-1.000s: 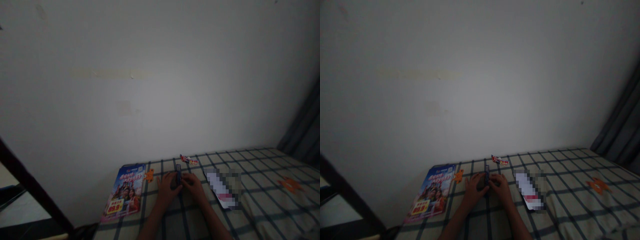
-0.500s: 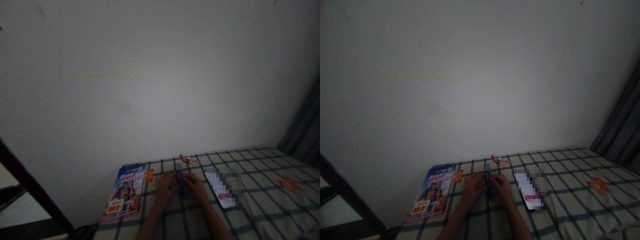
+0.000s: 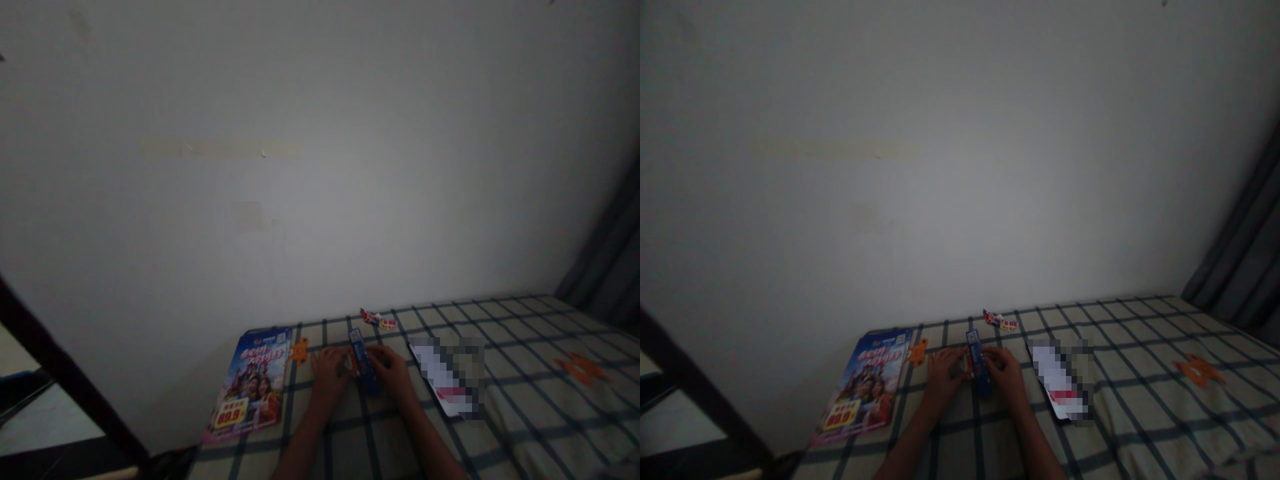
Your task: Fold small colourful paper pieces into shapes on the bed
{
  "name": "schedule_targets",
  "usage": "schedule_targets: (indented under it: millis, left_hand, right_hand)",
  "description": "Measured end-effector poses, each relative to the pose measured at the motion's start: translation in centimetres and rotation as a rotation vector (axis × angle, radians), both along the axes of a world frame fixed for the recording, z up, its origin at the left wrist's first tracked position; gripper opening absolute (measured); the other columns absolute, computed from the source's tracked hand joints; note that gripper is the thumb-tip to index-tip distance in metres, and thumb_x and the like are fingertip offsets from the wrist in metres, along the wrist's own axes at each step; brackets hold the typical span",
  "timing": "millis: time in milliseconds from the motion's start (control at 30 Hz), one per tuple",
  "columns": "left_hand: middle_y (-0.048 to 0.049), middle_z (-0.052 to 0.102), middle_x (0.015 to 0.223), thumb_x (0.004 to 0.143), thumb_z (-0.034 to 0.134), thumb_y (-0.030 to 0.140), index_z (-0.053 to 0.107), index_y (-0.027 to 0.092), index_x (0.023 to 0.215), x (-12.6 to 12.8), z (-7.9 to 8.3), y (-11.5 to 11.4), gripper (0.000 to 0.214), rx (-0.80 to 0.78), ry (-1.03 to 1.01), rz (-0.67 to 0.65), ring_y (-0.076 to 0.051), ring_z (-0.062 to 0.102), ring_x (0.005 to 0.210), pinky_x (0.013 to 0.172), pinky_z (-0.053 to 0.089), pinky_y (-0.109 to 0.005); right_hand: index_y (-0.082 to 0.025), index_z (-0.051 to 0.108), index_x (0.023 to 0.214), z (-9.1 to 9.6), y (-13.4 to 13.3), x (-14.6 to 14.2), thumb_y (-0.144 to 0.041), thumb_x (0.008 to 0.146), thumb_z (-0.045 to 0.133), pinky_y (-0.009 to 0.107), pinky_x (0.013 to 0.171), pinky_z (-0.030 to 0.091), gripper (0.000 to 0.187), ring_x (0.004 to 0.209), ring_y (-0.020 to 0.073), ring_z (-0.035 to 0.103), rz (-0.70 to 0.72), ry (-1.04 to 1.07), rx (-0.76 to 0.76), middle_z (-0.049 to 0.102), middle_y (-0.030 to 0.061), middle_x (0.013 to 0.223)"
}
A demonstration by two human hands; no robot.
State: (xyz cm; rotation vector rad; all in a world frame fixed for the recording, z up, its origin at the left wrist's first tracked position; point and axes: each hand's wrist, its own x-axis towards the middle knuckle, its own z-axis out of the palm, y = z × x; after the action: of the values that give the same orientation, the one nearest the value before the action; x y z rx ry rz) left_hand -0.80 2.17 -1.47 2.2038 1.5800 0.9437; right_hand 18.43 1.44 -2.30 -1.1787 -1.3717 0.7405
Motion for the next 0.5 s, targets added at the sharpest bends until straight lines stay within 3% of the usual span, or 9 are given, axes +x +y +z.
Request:
schedule_targets:
  millis: [233,500]
  left_hand:
    - [-0.0058,0.069,0.122,0.078,0.070,0.024,0.067,0.033,0.126,0.06,0.55,-0.25,0.049,-0.049,-0.008,0.010,-0.031,0.053,0.122,0.112,0.023,-0.058]
    - [-0.0046,0.071,0.120,0.077,0.071,0.027,0.069,0.036,0.122,0.05,0.73,-0.42,0.046,-0.039,-0.016,0.017,-0.031,0.055,0.120,0.112,0.024,-0.058]
  right_hand:
    - [-0.021,0.076,0.094,-0.56,0.17,0.29,-0.051,0.079,0.068,0.041,0.091,0.052,0.035,0.097,0.0276,0.067,-0.025,-0.043,0.046,0.075,0.0092,0.098]
    - [-0.022,0.076,0.093,-0.59,0.08,0.30,-0.044,0.079,0.068,0.041,0.089,0.052,0.028,0.095,0.0274,0.067,-0.025,-0.049,0.046,0.074,0.0086,0.096]
